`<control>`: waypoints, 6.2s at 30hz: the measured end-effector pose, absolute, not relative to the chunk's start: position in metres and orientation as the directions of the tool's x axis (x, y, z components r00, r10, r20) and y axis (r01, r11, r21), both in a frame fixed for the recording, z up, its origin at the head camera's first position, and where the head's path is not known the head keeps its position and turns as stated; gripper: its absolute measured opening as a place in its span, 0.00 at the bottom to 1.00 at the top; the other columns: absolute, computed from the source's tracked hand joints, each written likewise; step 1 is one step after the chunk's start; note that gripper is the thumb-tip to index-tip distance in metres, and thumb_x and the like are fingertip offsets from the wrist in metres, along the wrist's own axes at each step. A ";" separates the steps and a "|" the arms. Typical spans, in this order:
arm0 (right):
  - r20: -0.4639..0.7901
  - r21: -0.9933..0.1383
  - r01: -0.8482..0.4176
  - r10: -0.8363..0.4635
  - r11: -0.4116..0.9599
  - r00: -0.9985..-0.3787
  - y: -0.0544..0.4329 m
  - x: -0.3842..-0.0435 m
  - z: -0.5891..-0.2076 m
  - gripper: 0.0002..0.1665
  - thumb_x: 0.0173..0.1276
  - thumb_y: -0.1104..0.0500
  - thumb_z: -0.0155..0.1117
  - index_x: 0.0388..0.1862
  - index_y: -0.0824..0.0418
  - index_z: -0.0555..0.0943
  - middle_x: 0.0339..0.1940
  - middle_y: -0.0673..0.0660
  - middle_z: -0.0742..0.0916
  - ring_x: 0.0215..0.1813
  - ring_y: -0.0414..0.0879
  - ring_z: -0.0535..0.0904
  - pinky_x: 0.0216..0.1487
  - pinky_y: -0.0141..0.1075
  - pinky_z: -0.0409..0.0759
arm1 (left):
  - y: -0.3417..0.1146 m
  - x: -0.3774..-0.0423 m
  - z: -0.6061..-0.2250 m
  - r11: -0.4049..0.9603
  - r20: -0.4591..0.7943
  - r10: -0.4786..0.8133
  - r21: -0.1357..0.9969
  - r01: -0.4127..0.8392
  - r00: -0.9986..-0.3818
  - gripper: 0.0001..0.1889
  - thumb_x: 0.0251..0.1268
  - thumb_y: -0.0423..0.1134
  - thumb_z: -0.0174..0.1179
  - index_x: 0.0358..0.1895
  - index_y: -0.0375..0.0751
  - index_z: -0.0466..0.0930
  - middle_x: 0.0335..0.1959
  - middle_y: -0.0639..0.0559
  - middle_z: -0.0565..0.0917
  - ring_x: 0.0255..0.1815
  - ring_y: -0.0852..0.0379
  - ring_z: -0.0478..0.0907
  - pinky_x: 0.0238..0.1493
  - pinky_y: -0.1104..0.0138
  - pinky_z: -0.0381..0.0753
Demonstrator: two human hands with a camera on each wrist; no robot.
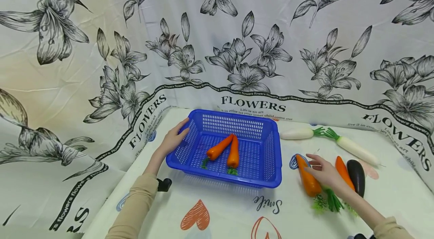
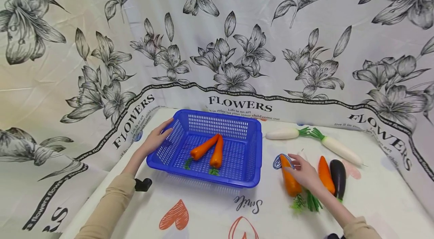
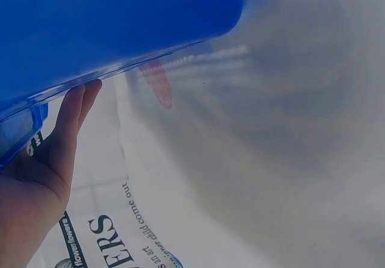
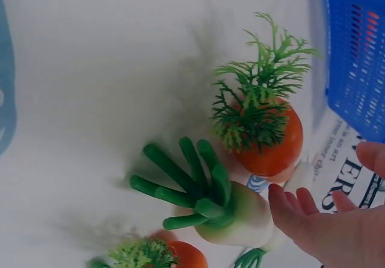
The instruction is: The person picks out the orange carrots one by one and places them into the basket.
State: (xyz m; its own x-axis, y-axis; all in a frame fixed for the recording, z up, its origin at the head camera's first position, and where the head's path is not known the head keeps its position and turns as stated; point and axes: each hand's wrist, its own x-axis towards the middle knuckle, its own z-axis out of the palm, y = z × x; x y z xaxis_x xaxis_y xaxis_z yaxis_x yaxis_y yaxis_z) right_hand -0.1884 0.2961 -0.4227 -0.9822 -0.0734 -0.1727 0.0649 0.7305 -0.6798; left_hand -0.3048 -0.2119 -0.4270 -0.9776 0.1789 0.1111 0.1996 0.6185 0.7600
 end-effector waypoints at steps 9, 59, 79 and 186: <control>-0.183 -0.648 0.074 -0.061 0.758 -0.981 0.298 -0.188 -0.435 0.37 0.67 0.54 0.60 0.69 0.69 0.62 0.61 0.76 0.74 0.61 0.71 0.70 0.57 0.56 0.76 | -0.212 -0.305 -0.427 0.618 0.107 0.177 0.762 0.195 -0.978 0.28 0.75 0.51 0.44 0.75 0.53 0.53 0.75 0.46 0.58 0.74 0.39 0.56 0.71 0.43 0.56; -0.209 -0.694 0.198 0.069 0.693 -0.976 0.280 -0.185 -0.457 0.41 0.62 0.44 0.66 0.66 0.67 0.68 0.55 0.76 0.76 0.55 0.66 0.74 0.47 0.46 0.80 | -0.212 -0.305 -0.428 0.608 0.111 0.183 0.768 0.202 -0.977 0.28 0.75 0.48 0.44 0.75 0.52 0.53 0.75 0.46 0.57 0.74 0.38 0.55 0.71 0.42 0.55; -0.215 -0.718 0.214 0.081 0.662 -0.973 0.280 -0.185 -0.456 0.41 0.63 0.45 0.65 0.67 0.68 0.66 0.57 0.77 0.74 0.56 0.66 0.72 0.49 0.47 0.79 | -0.212 -0.303 -0.426 0.604 0.110 0.183 0.771 0.200 -0.977 0.28 0.75 0.50 0.43 0.75 0.53 0.53 0.76 0.47 0.57 0.74 0.39 0.55 0.71 0.42 0.56; -0.251 -0.958 0.261 0.091 0.122 -0.964 0.249 -0.179 -0.388 0.46 0.65 0.43 0.62 0.76 0.53 0.55 0.61 0.57 0.70 0.42 0.28 0.77 0.47 0.20 0.77 | -0.212 -0.304 -0.427 0.594 0.133 0.190 0.773 0.222 -0.973 0.28 0.75 0.47 0.45 0.74 0.50 0.54 0.75 0.46 0.58 0.75 0.40 0.54 0.72 0.43 0.54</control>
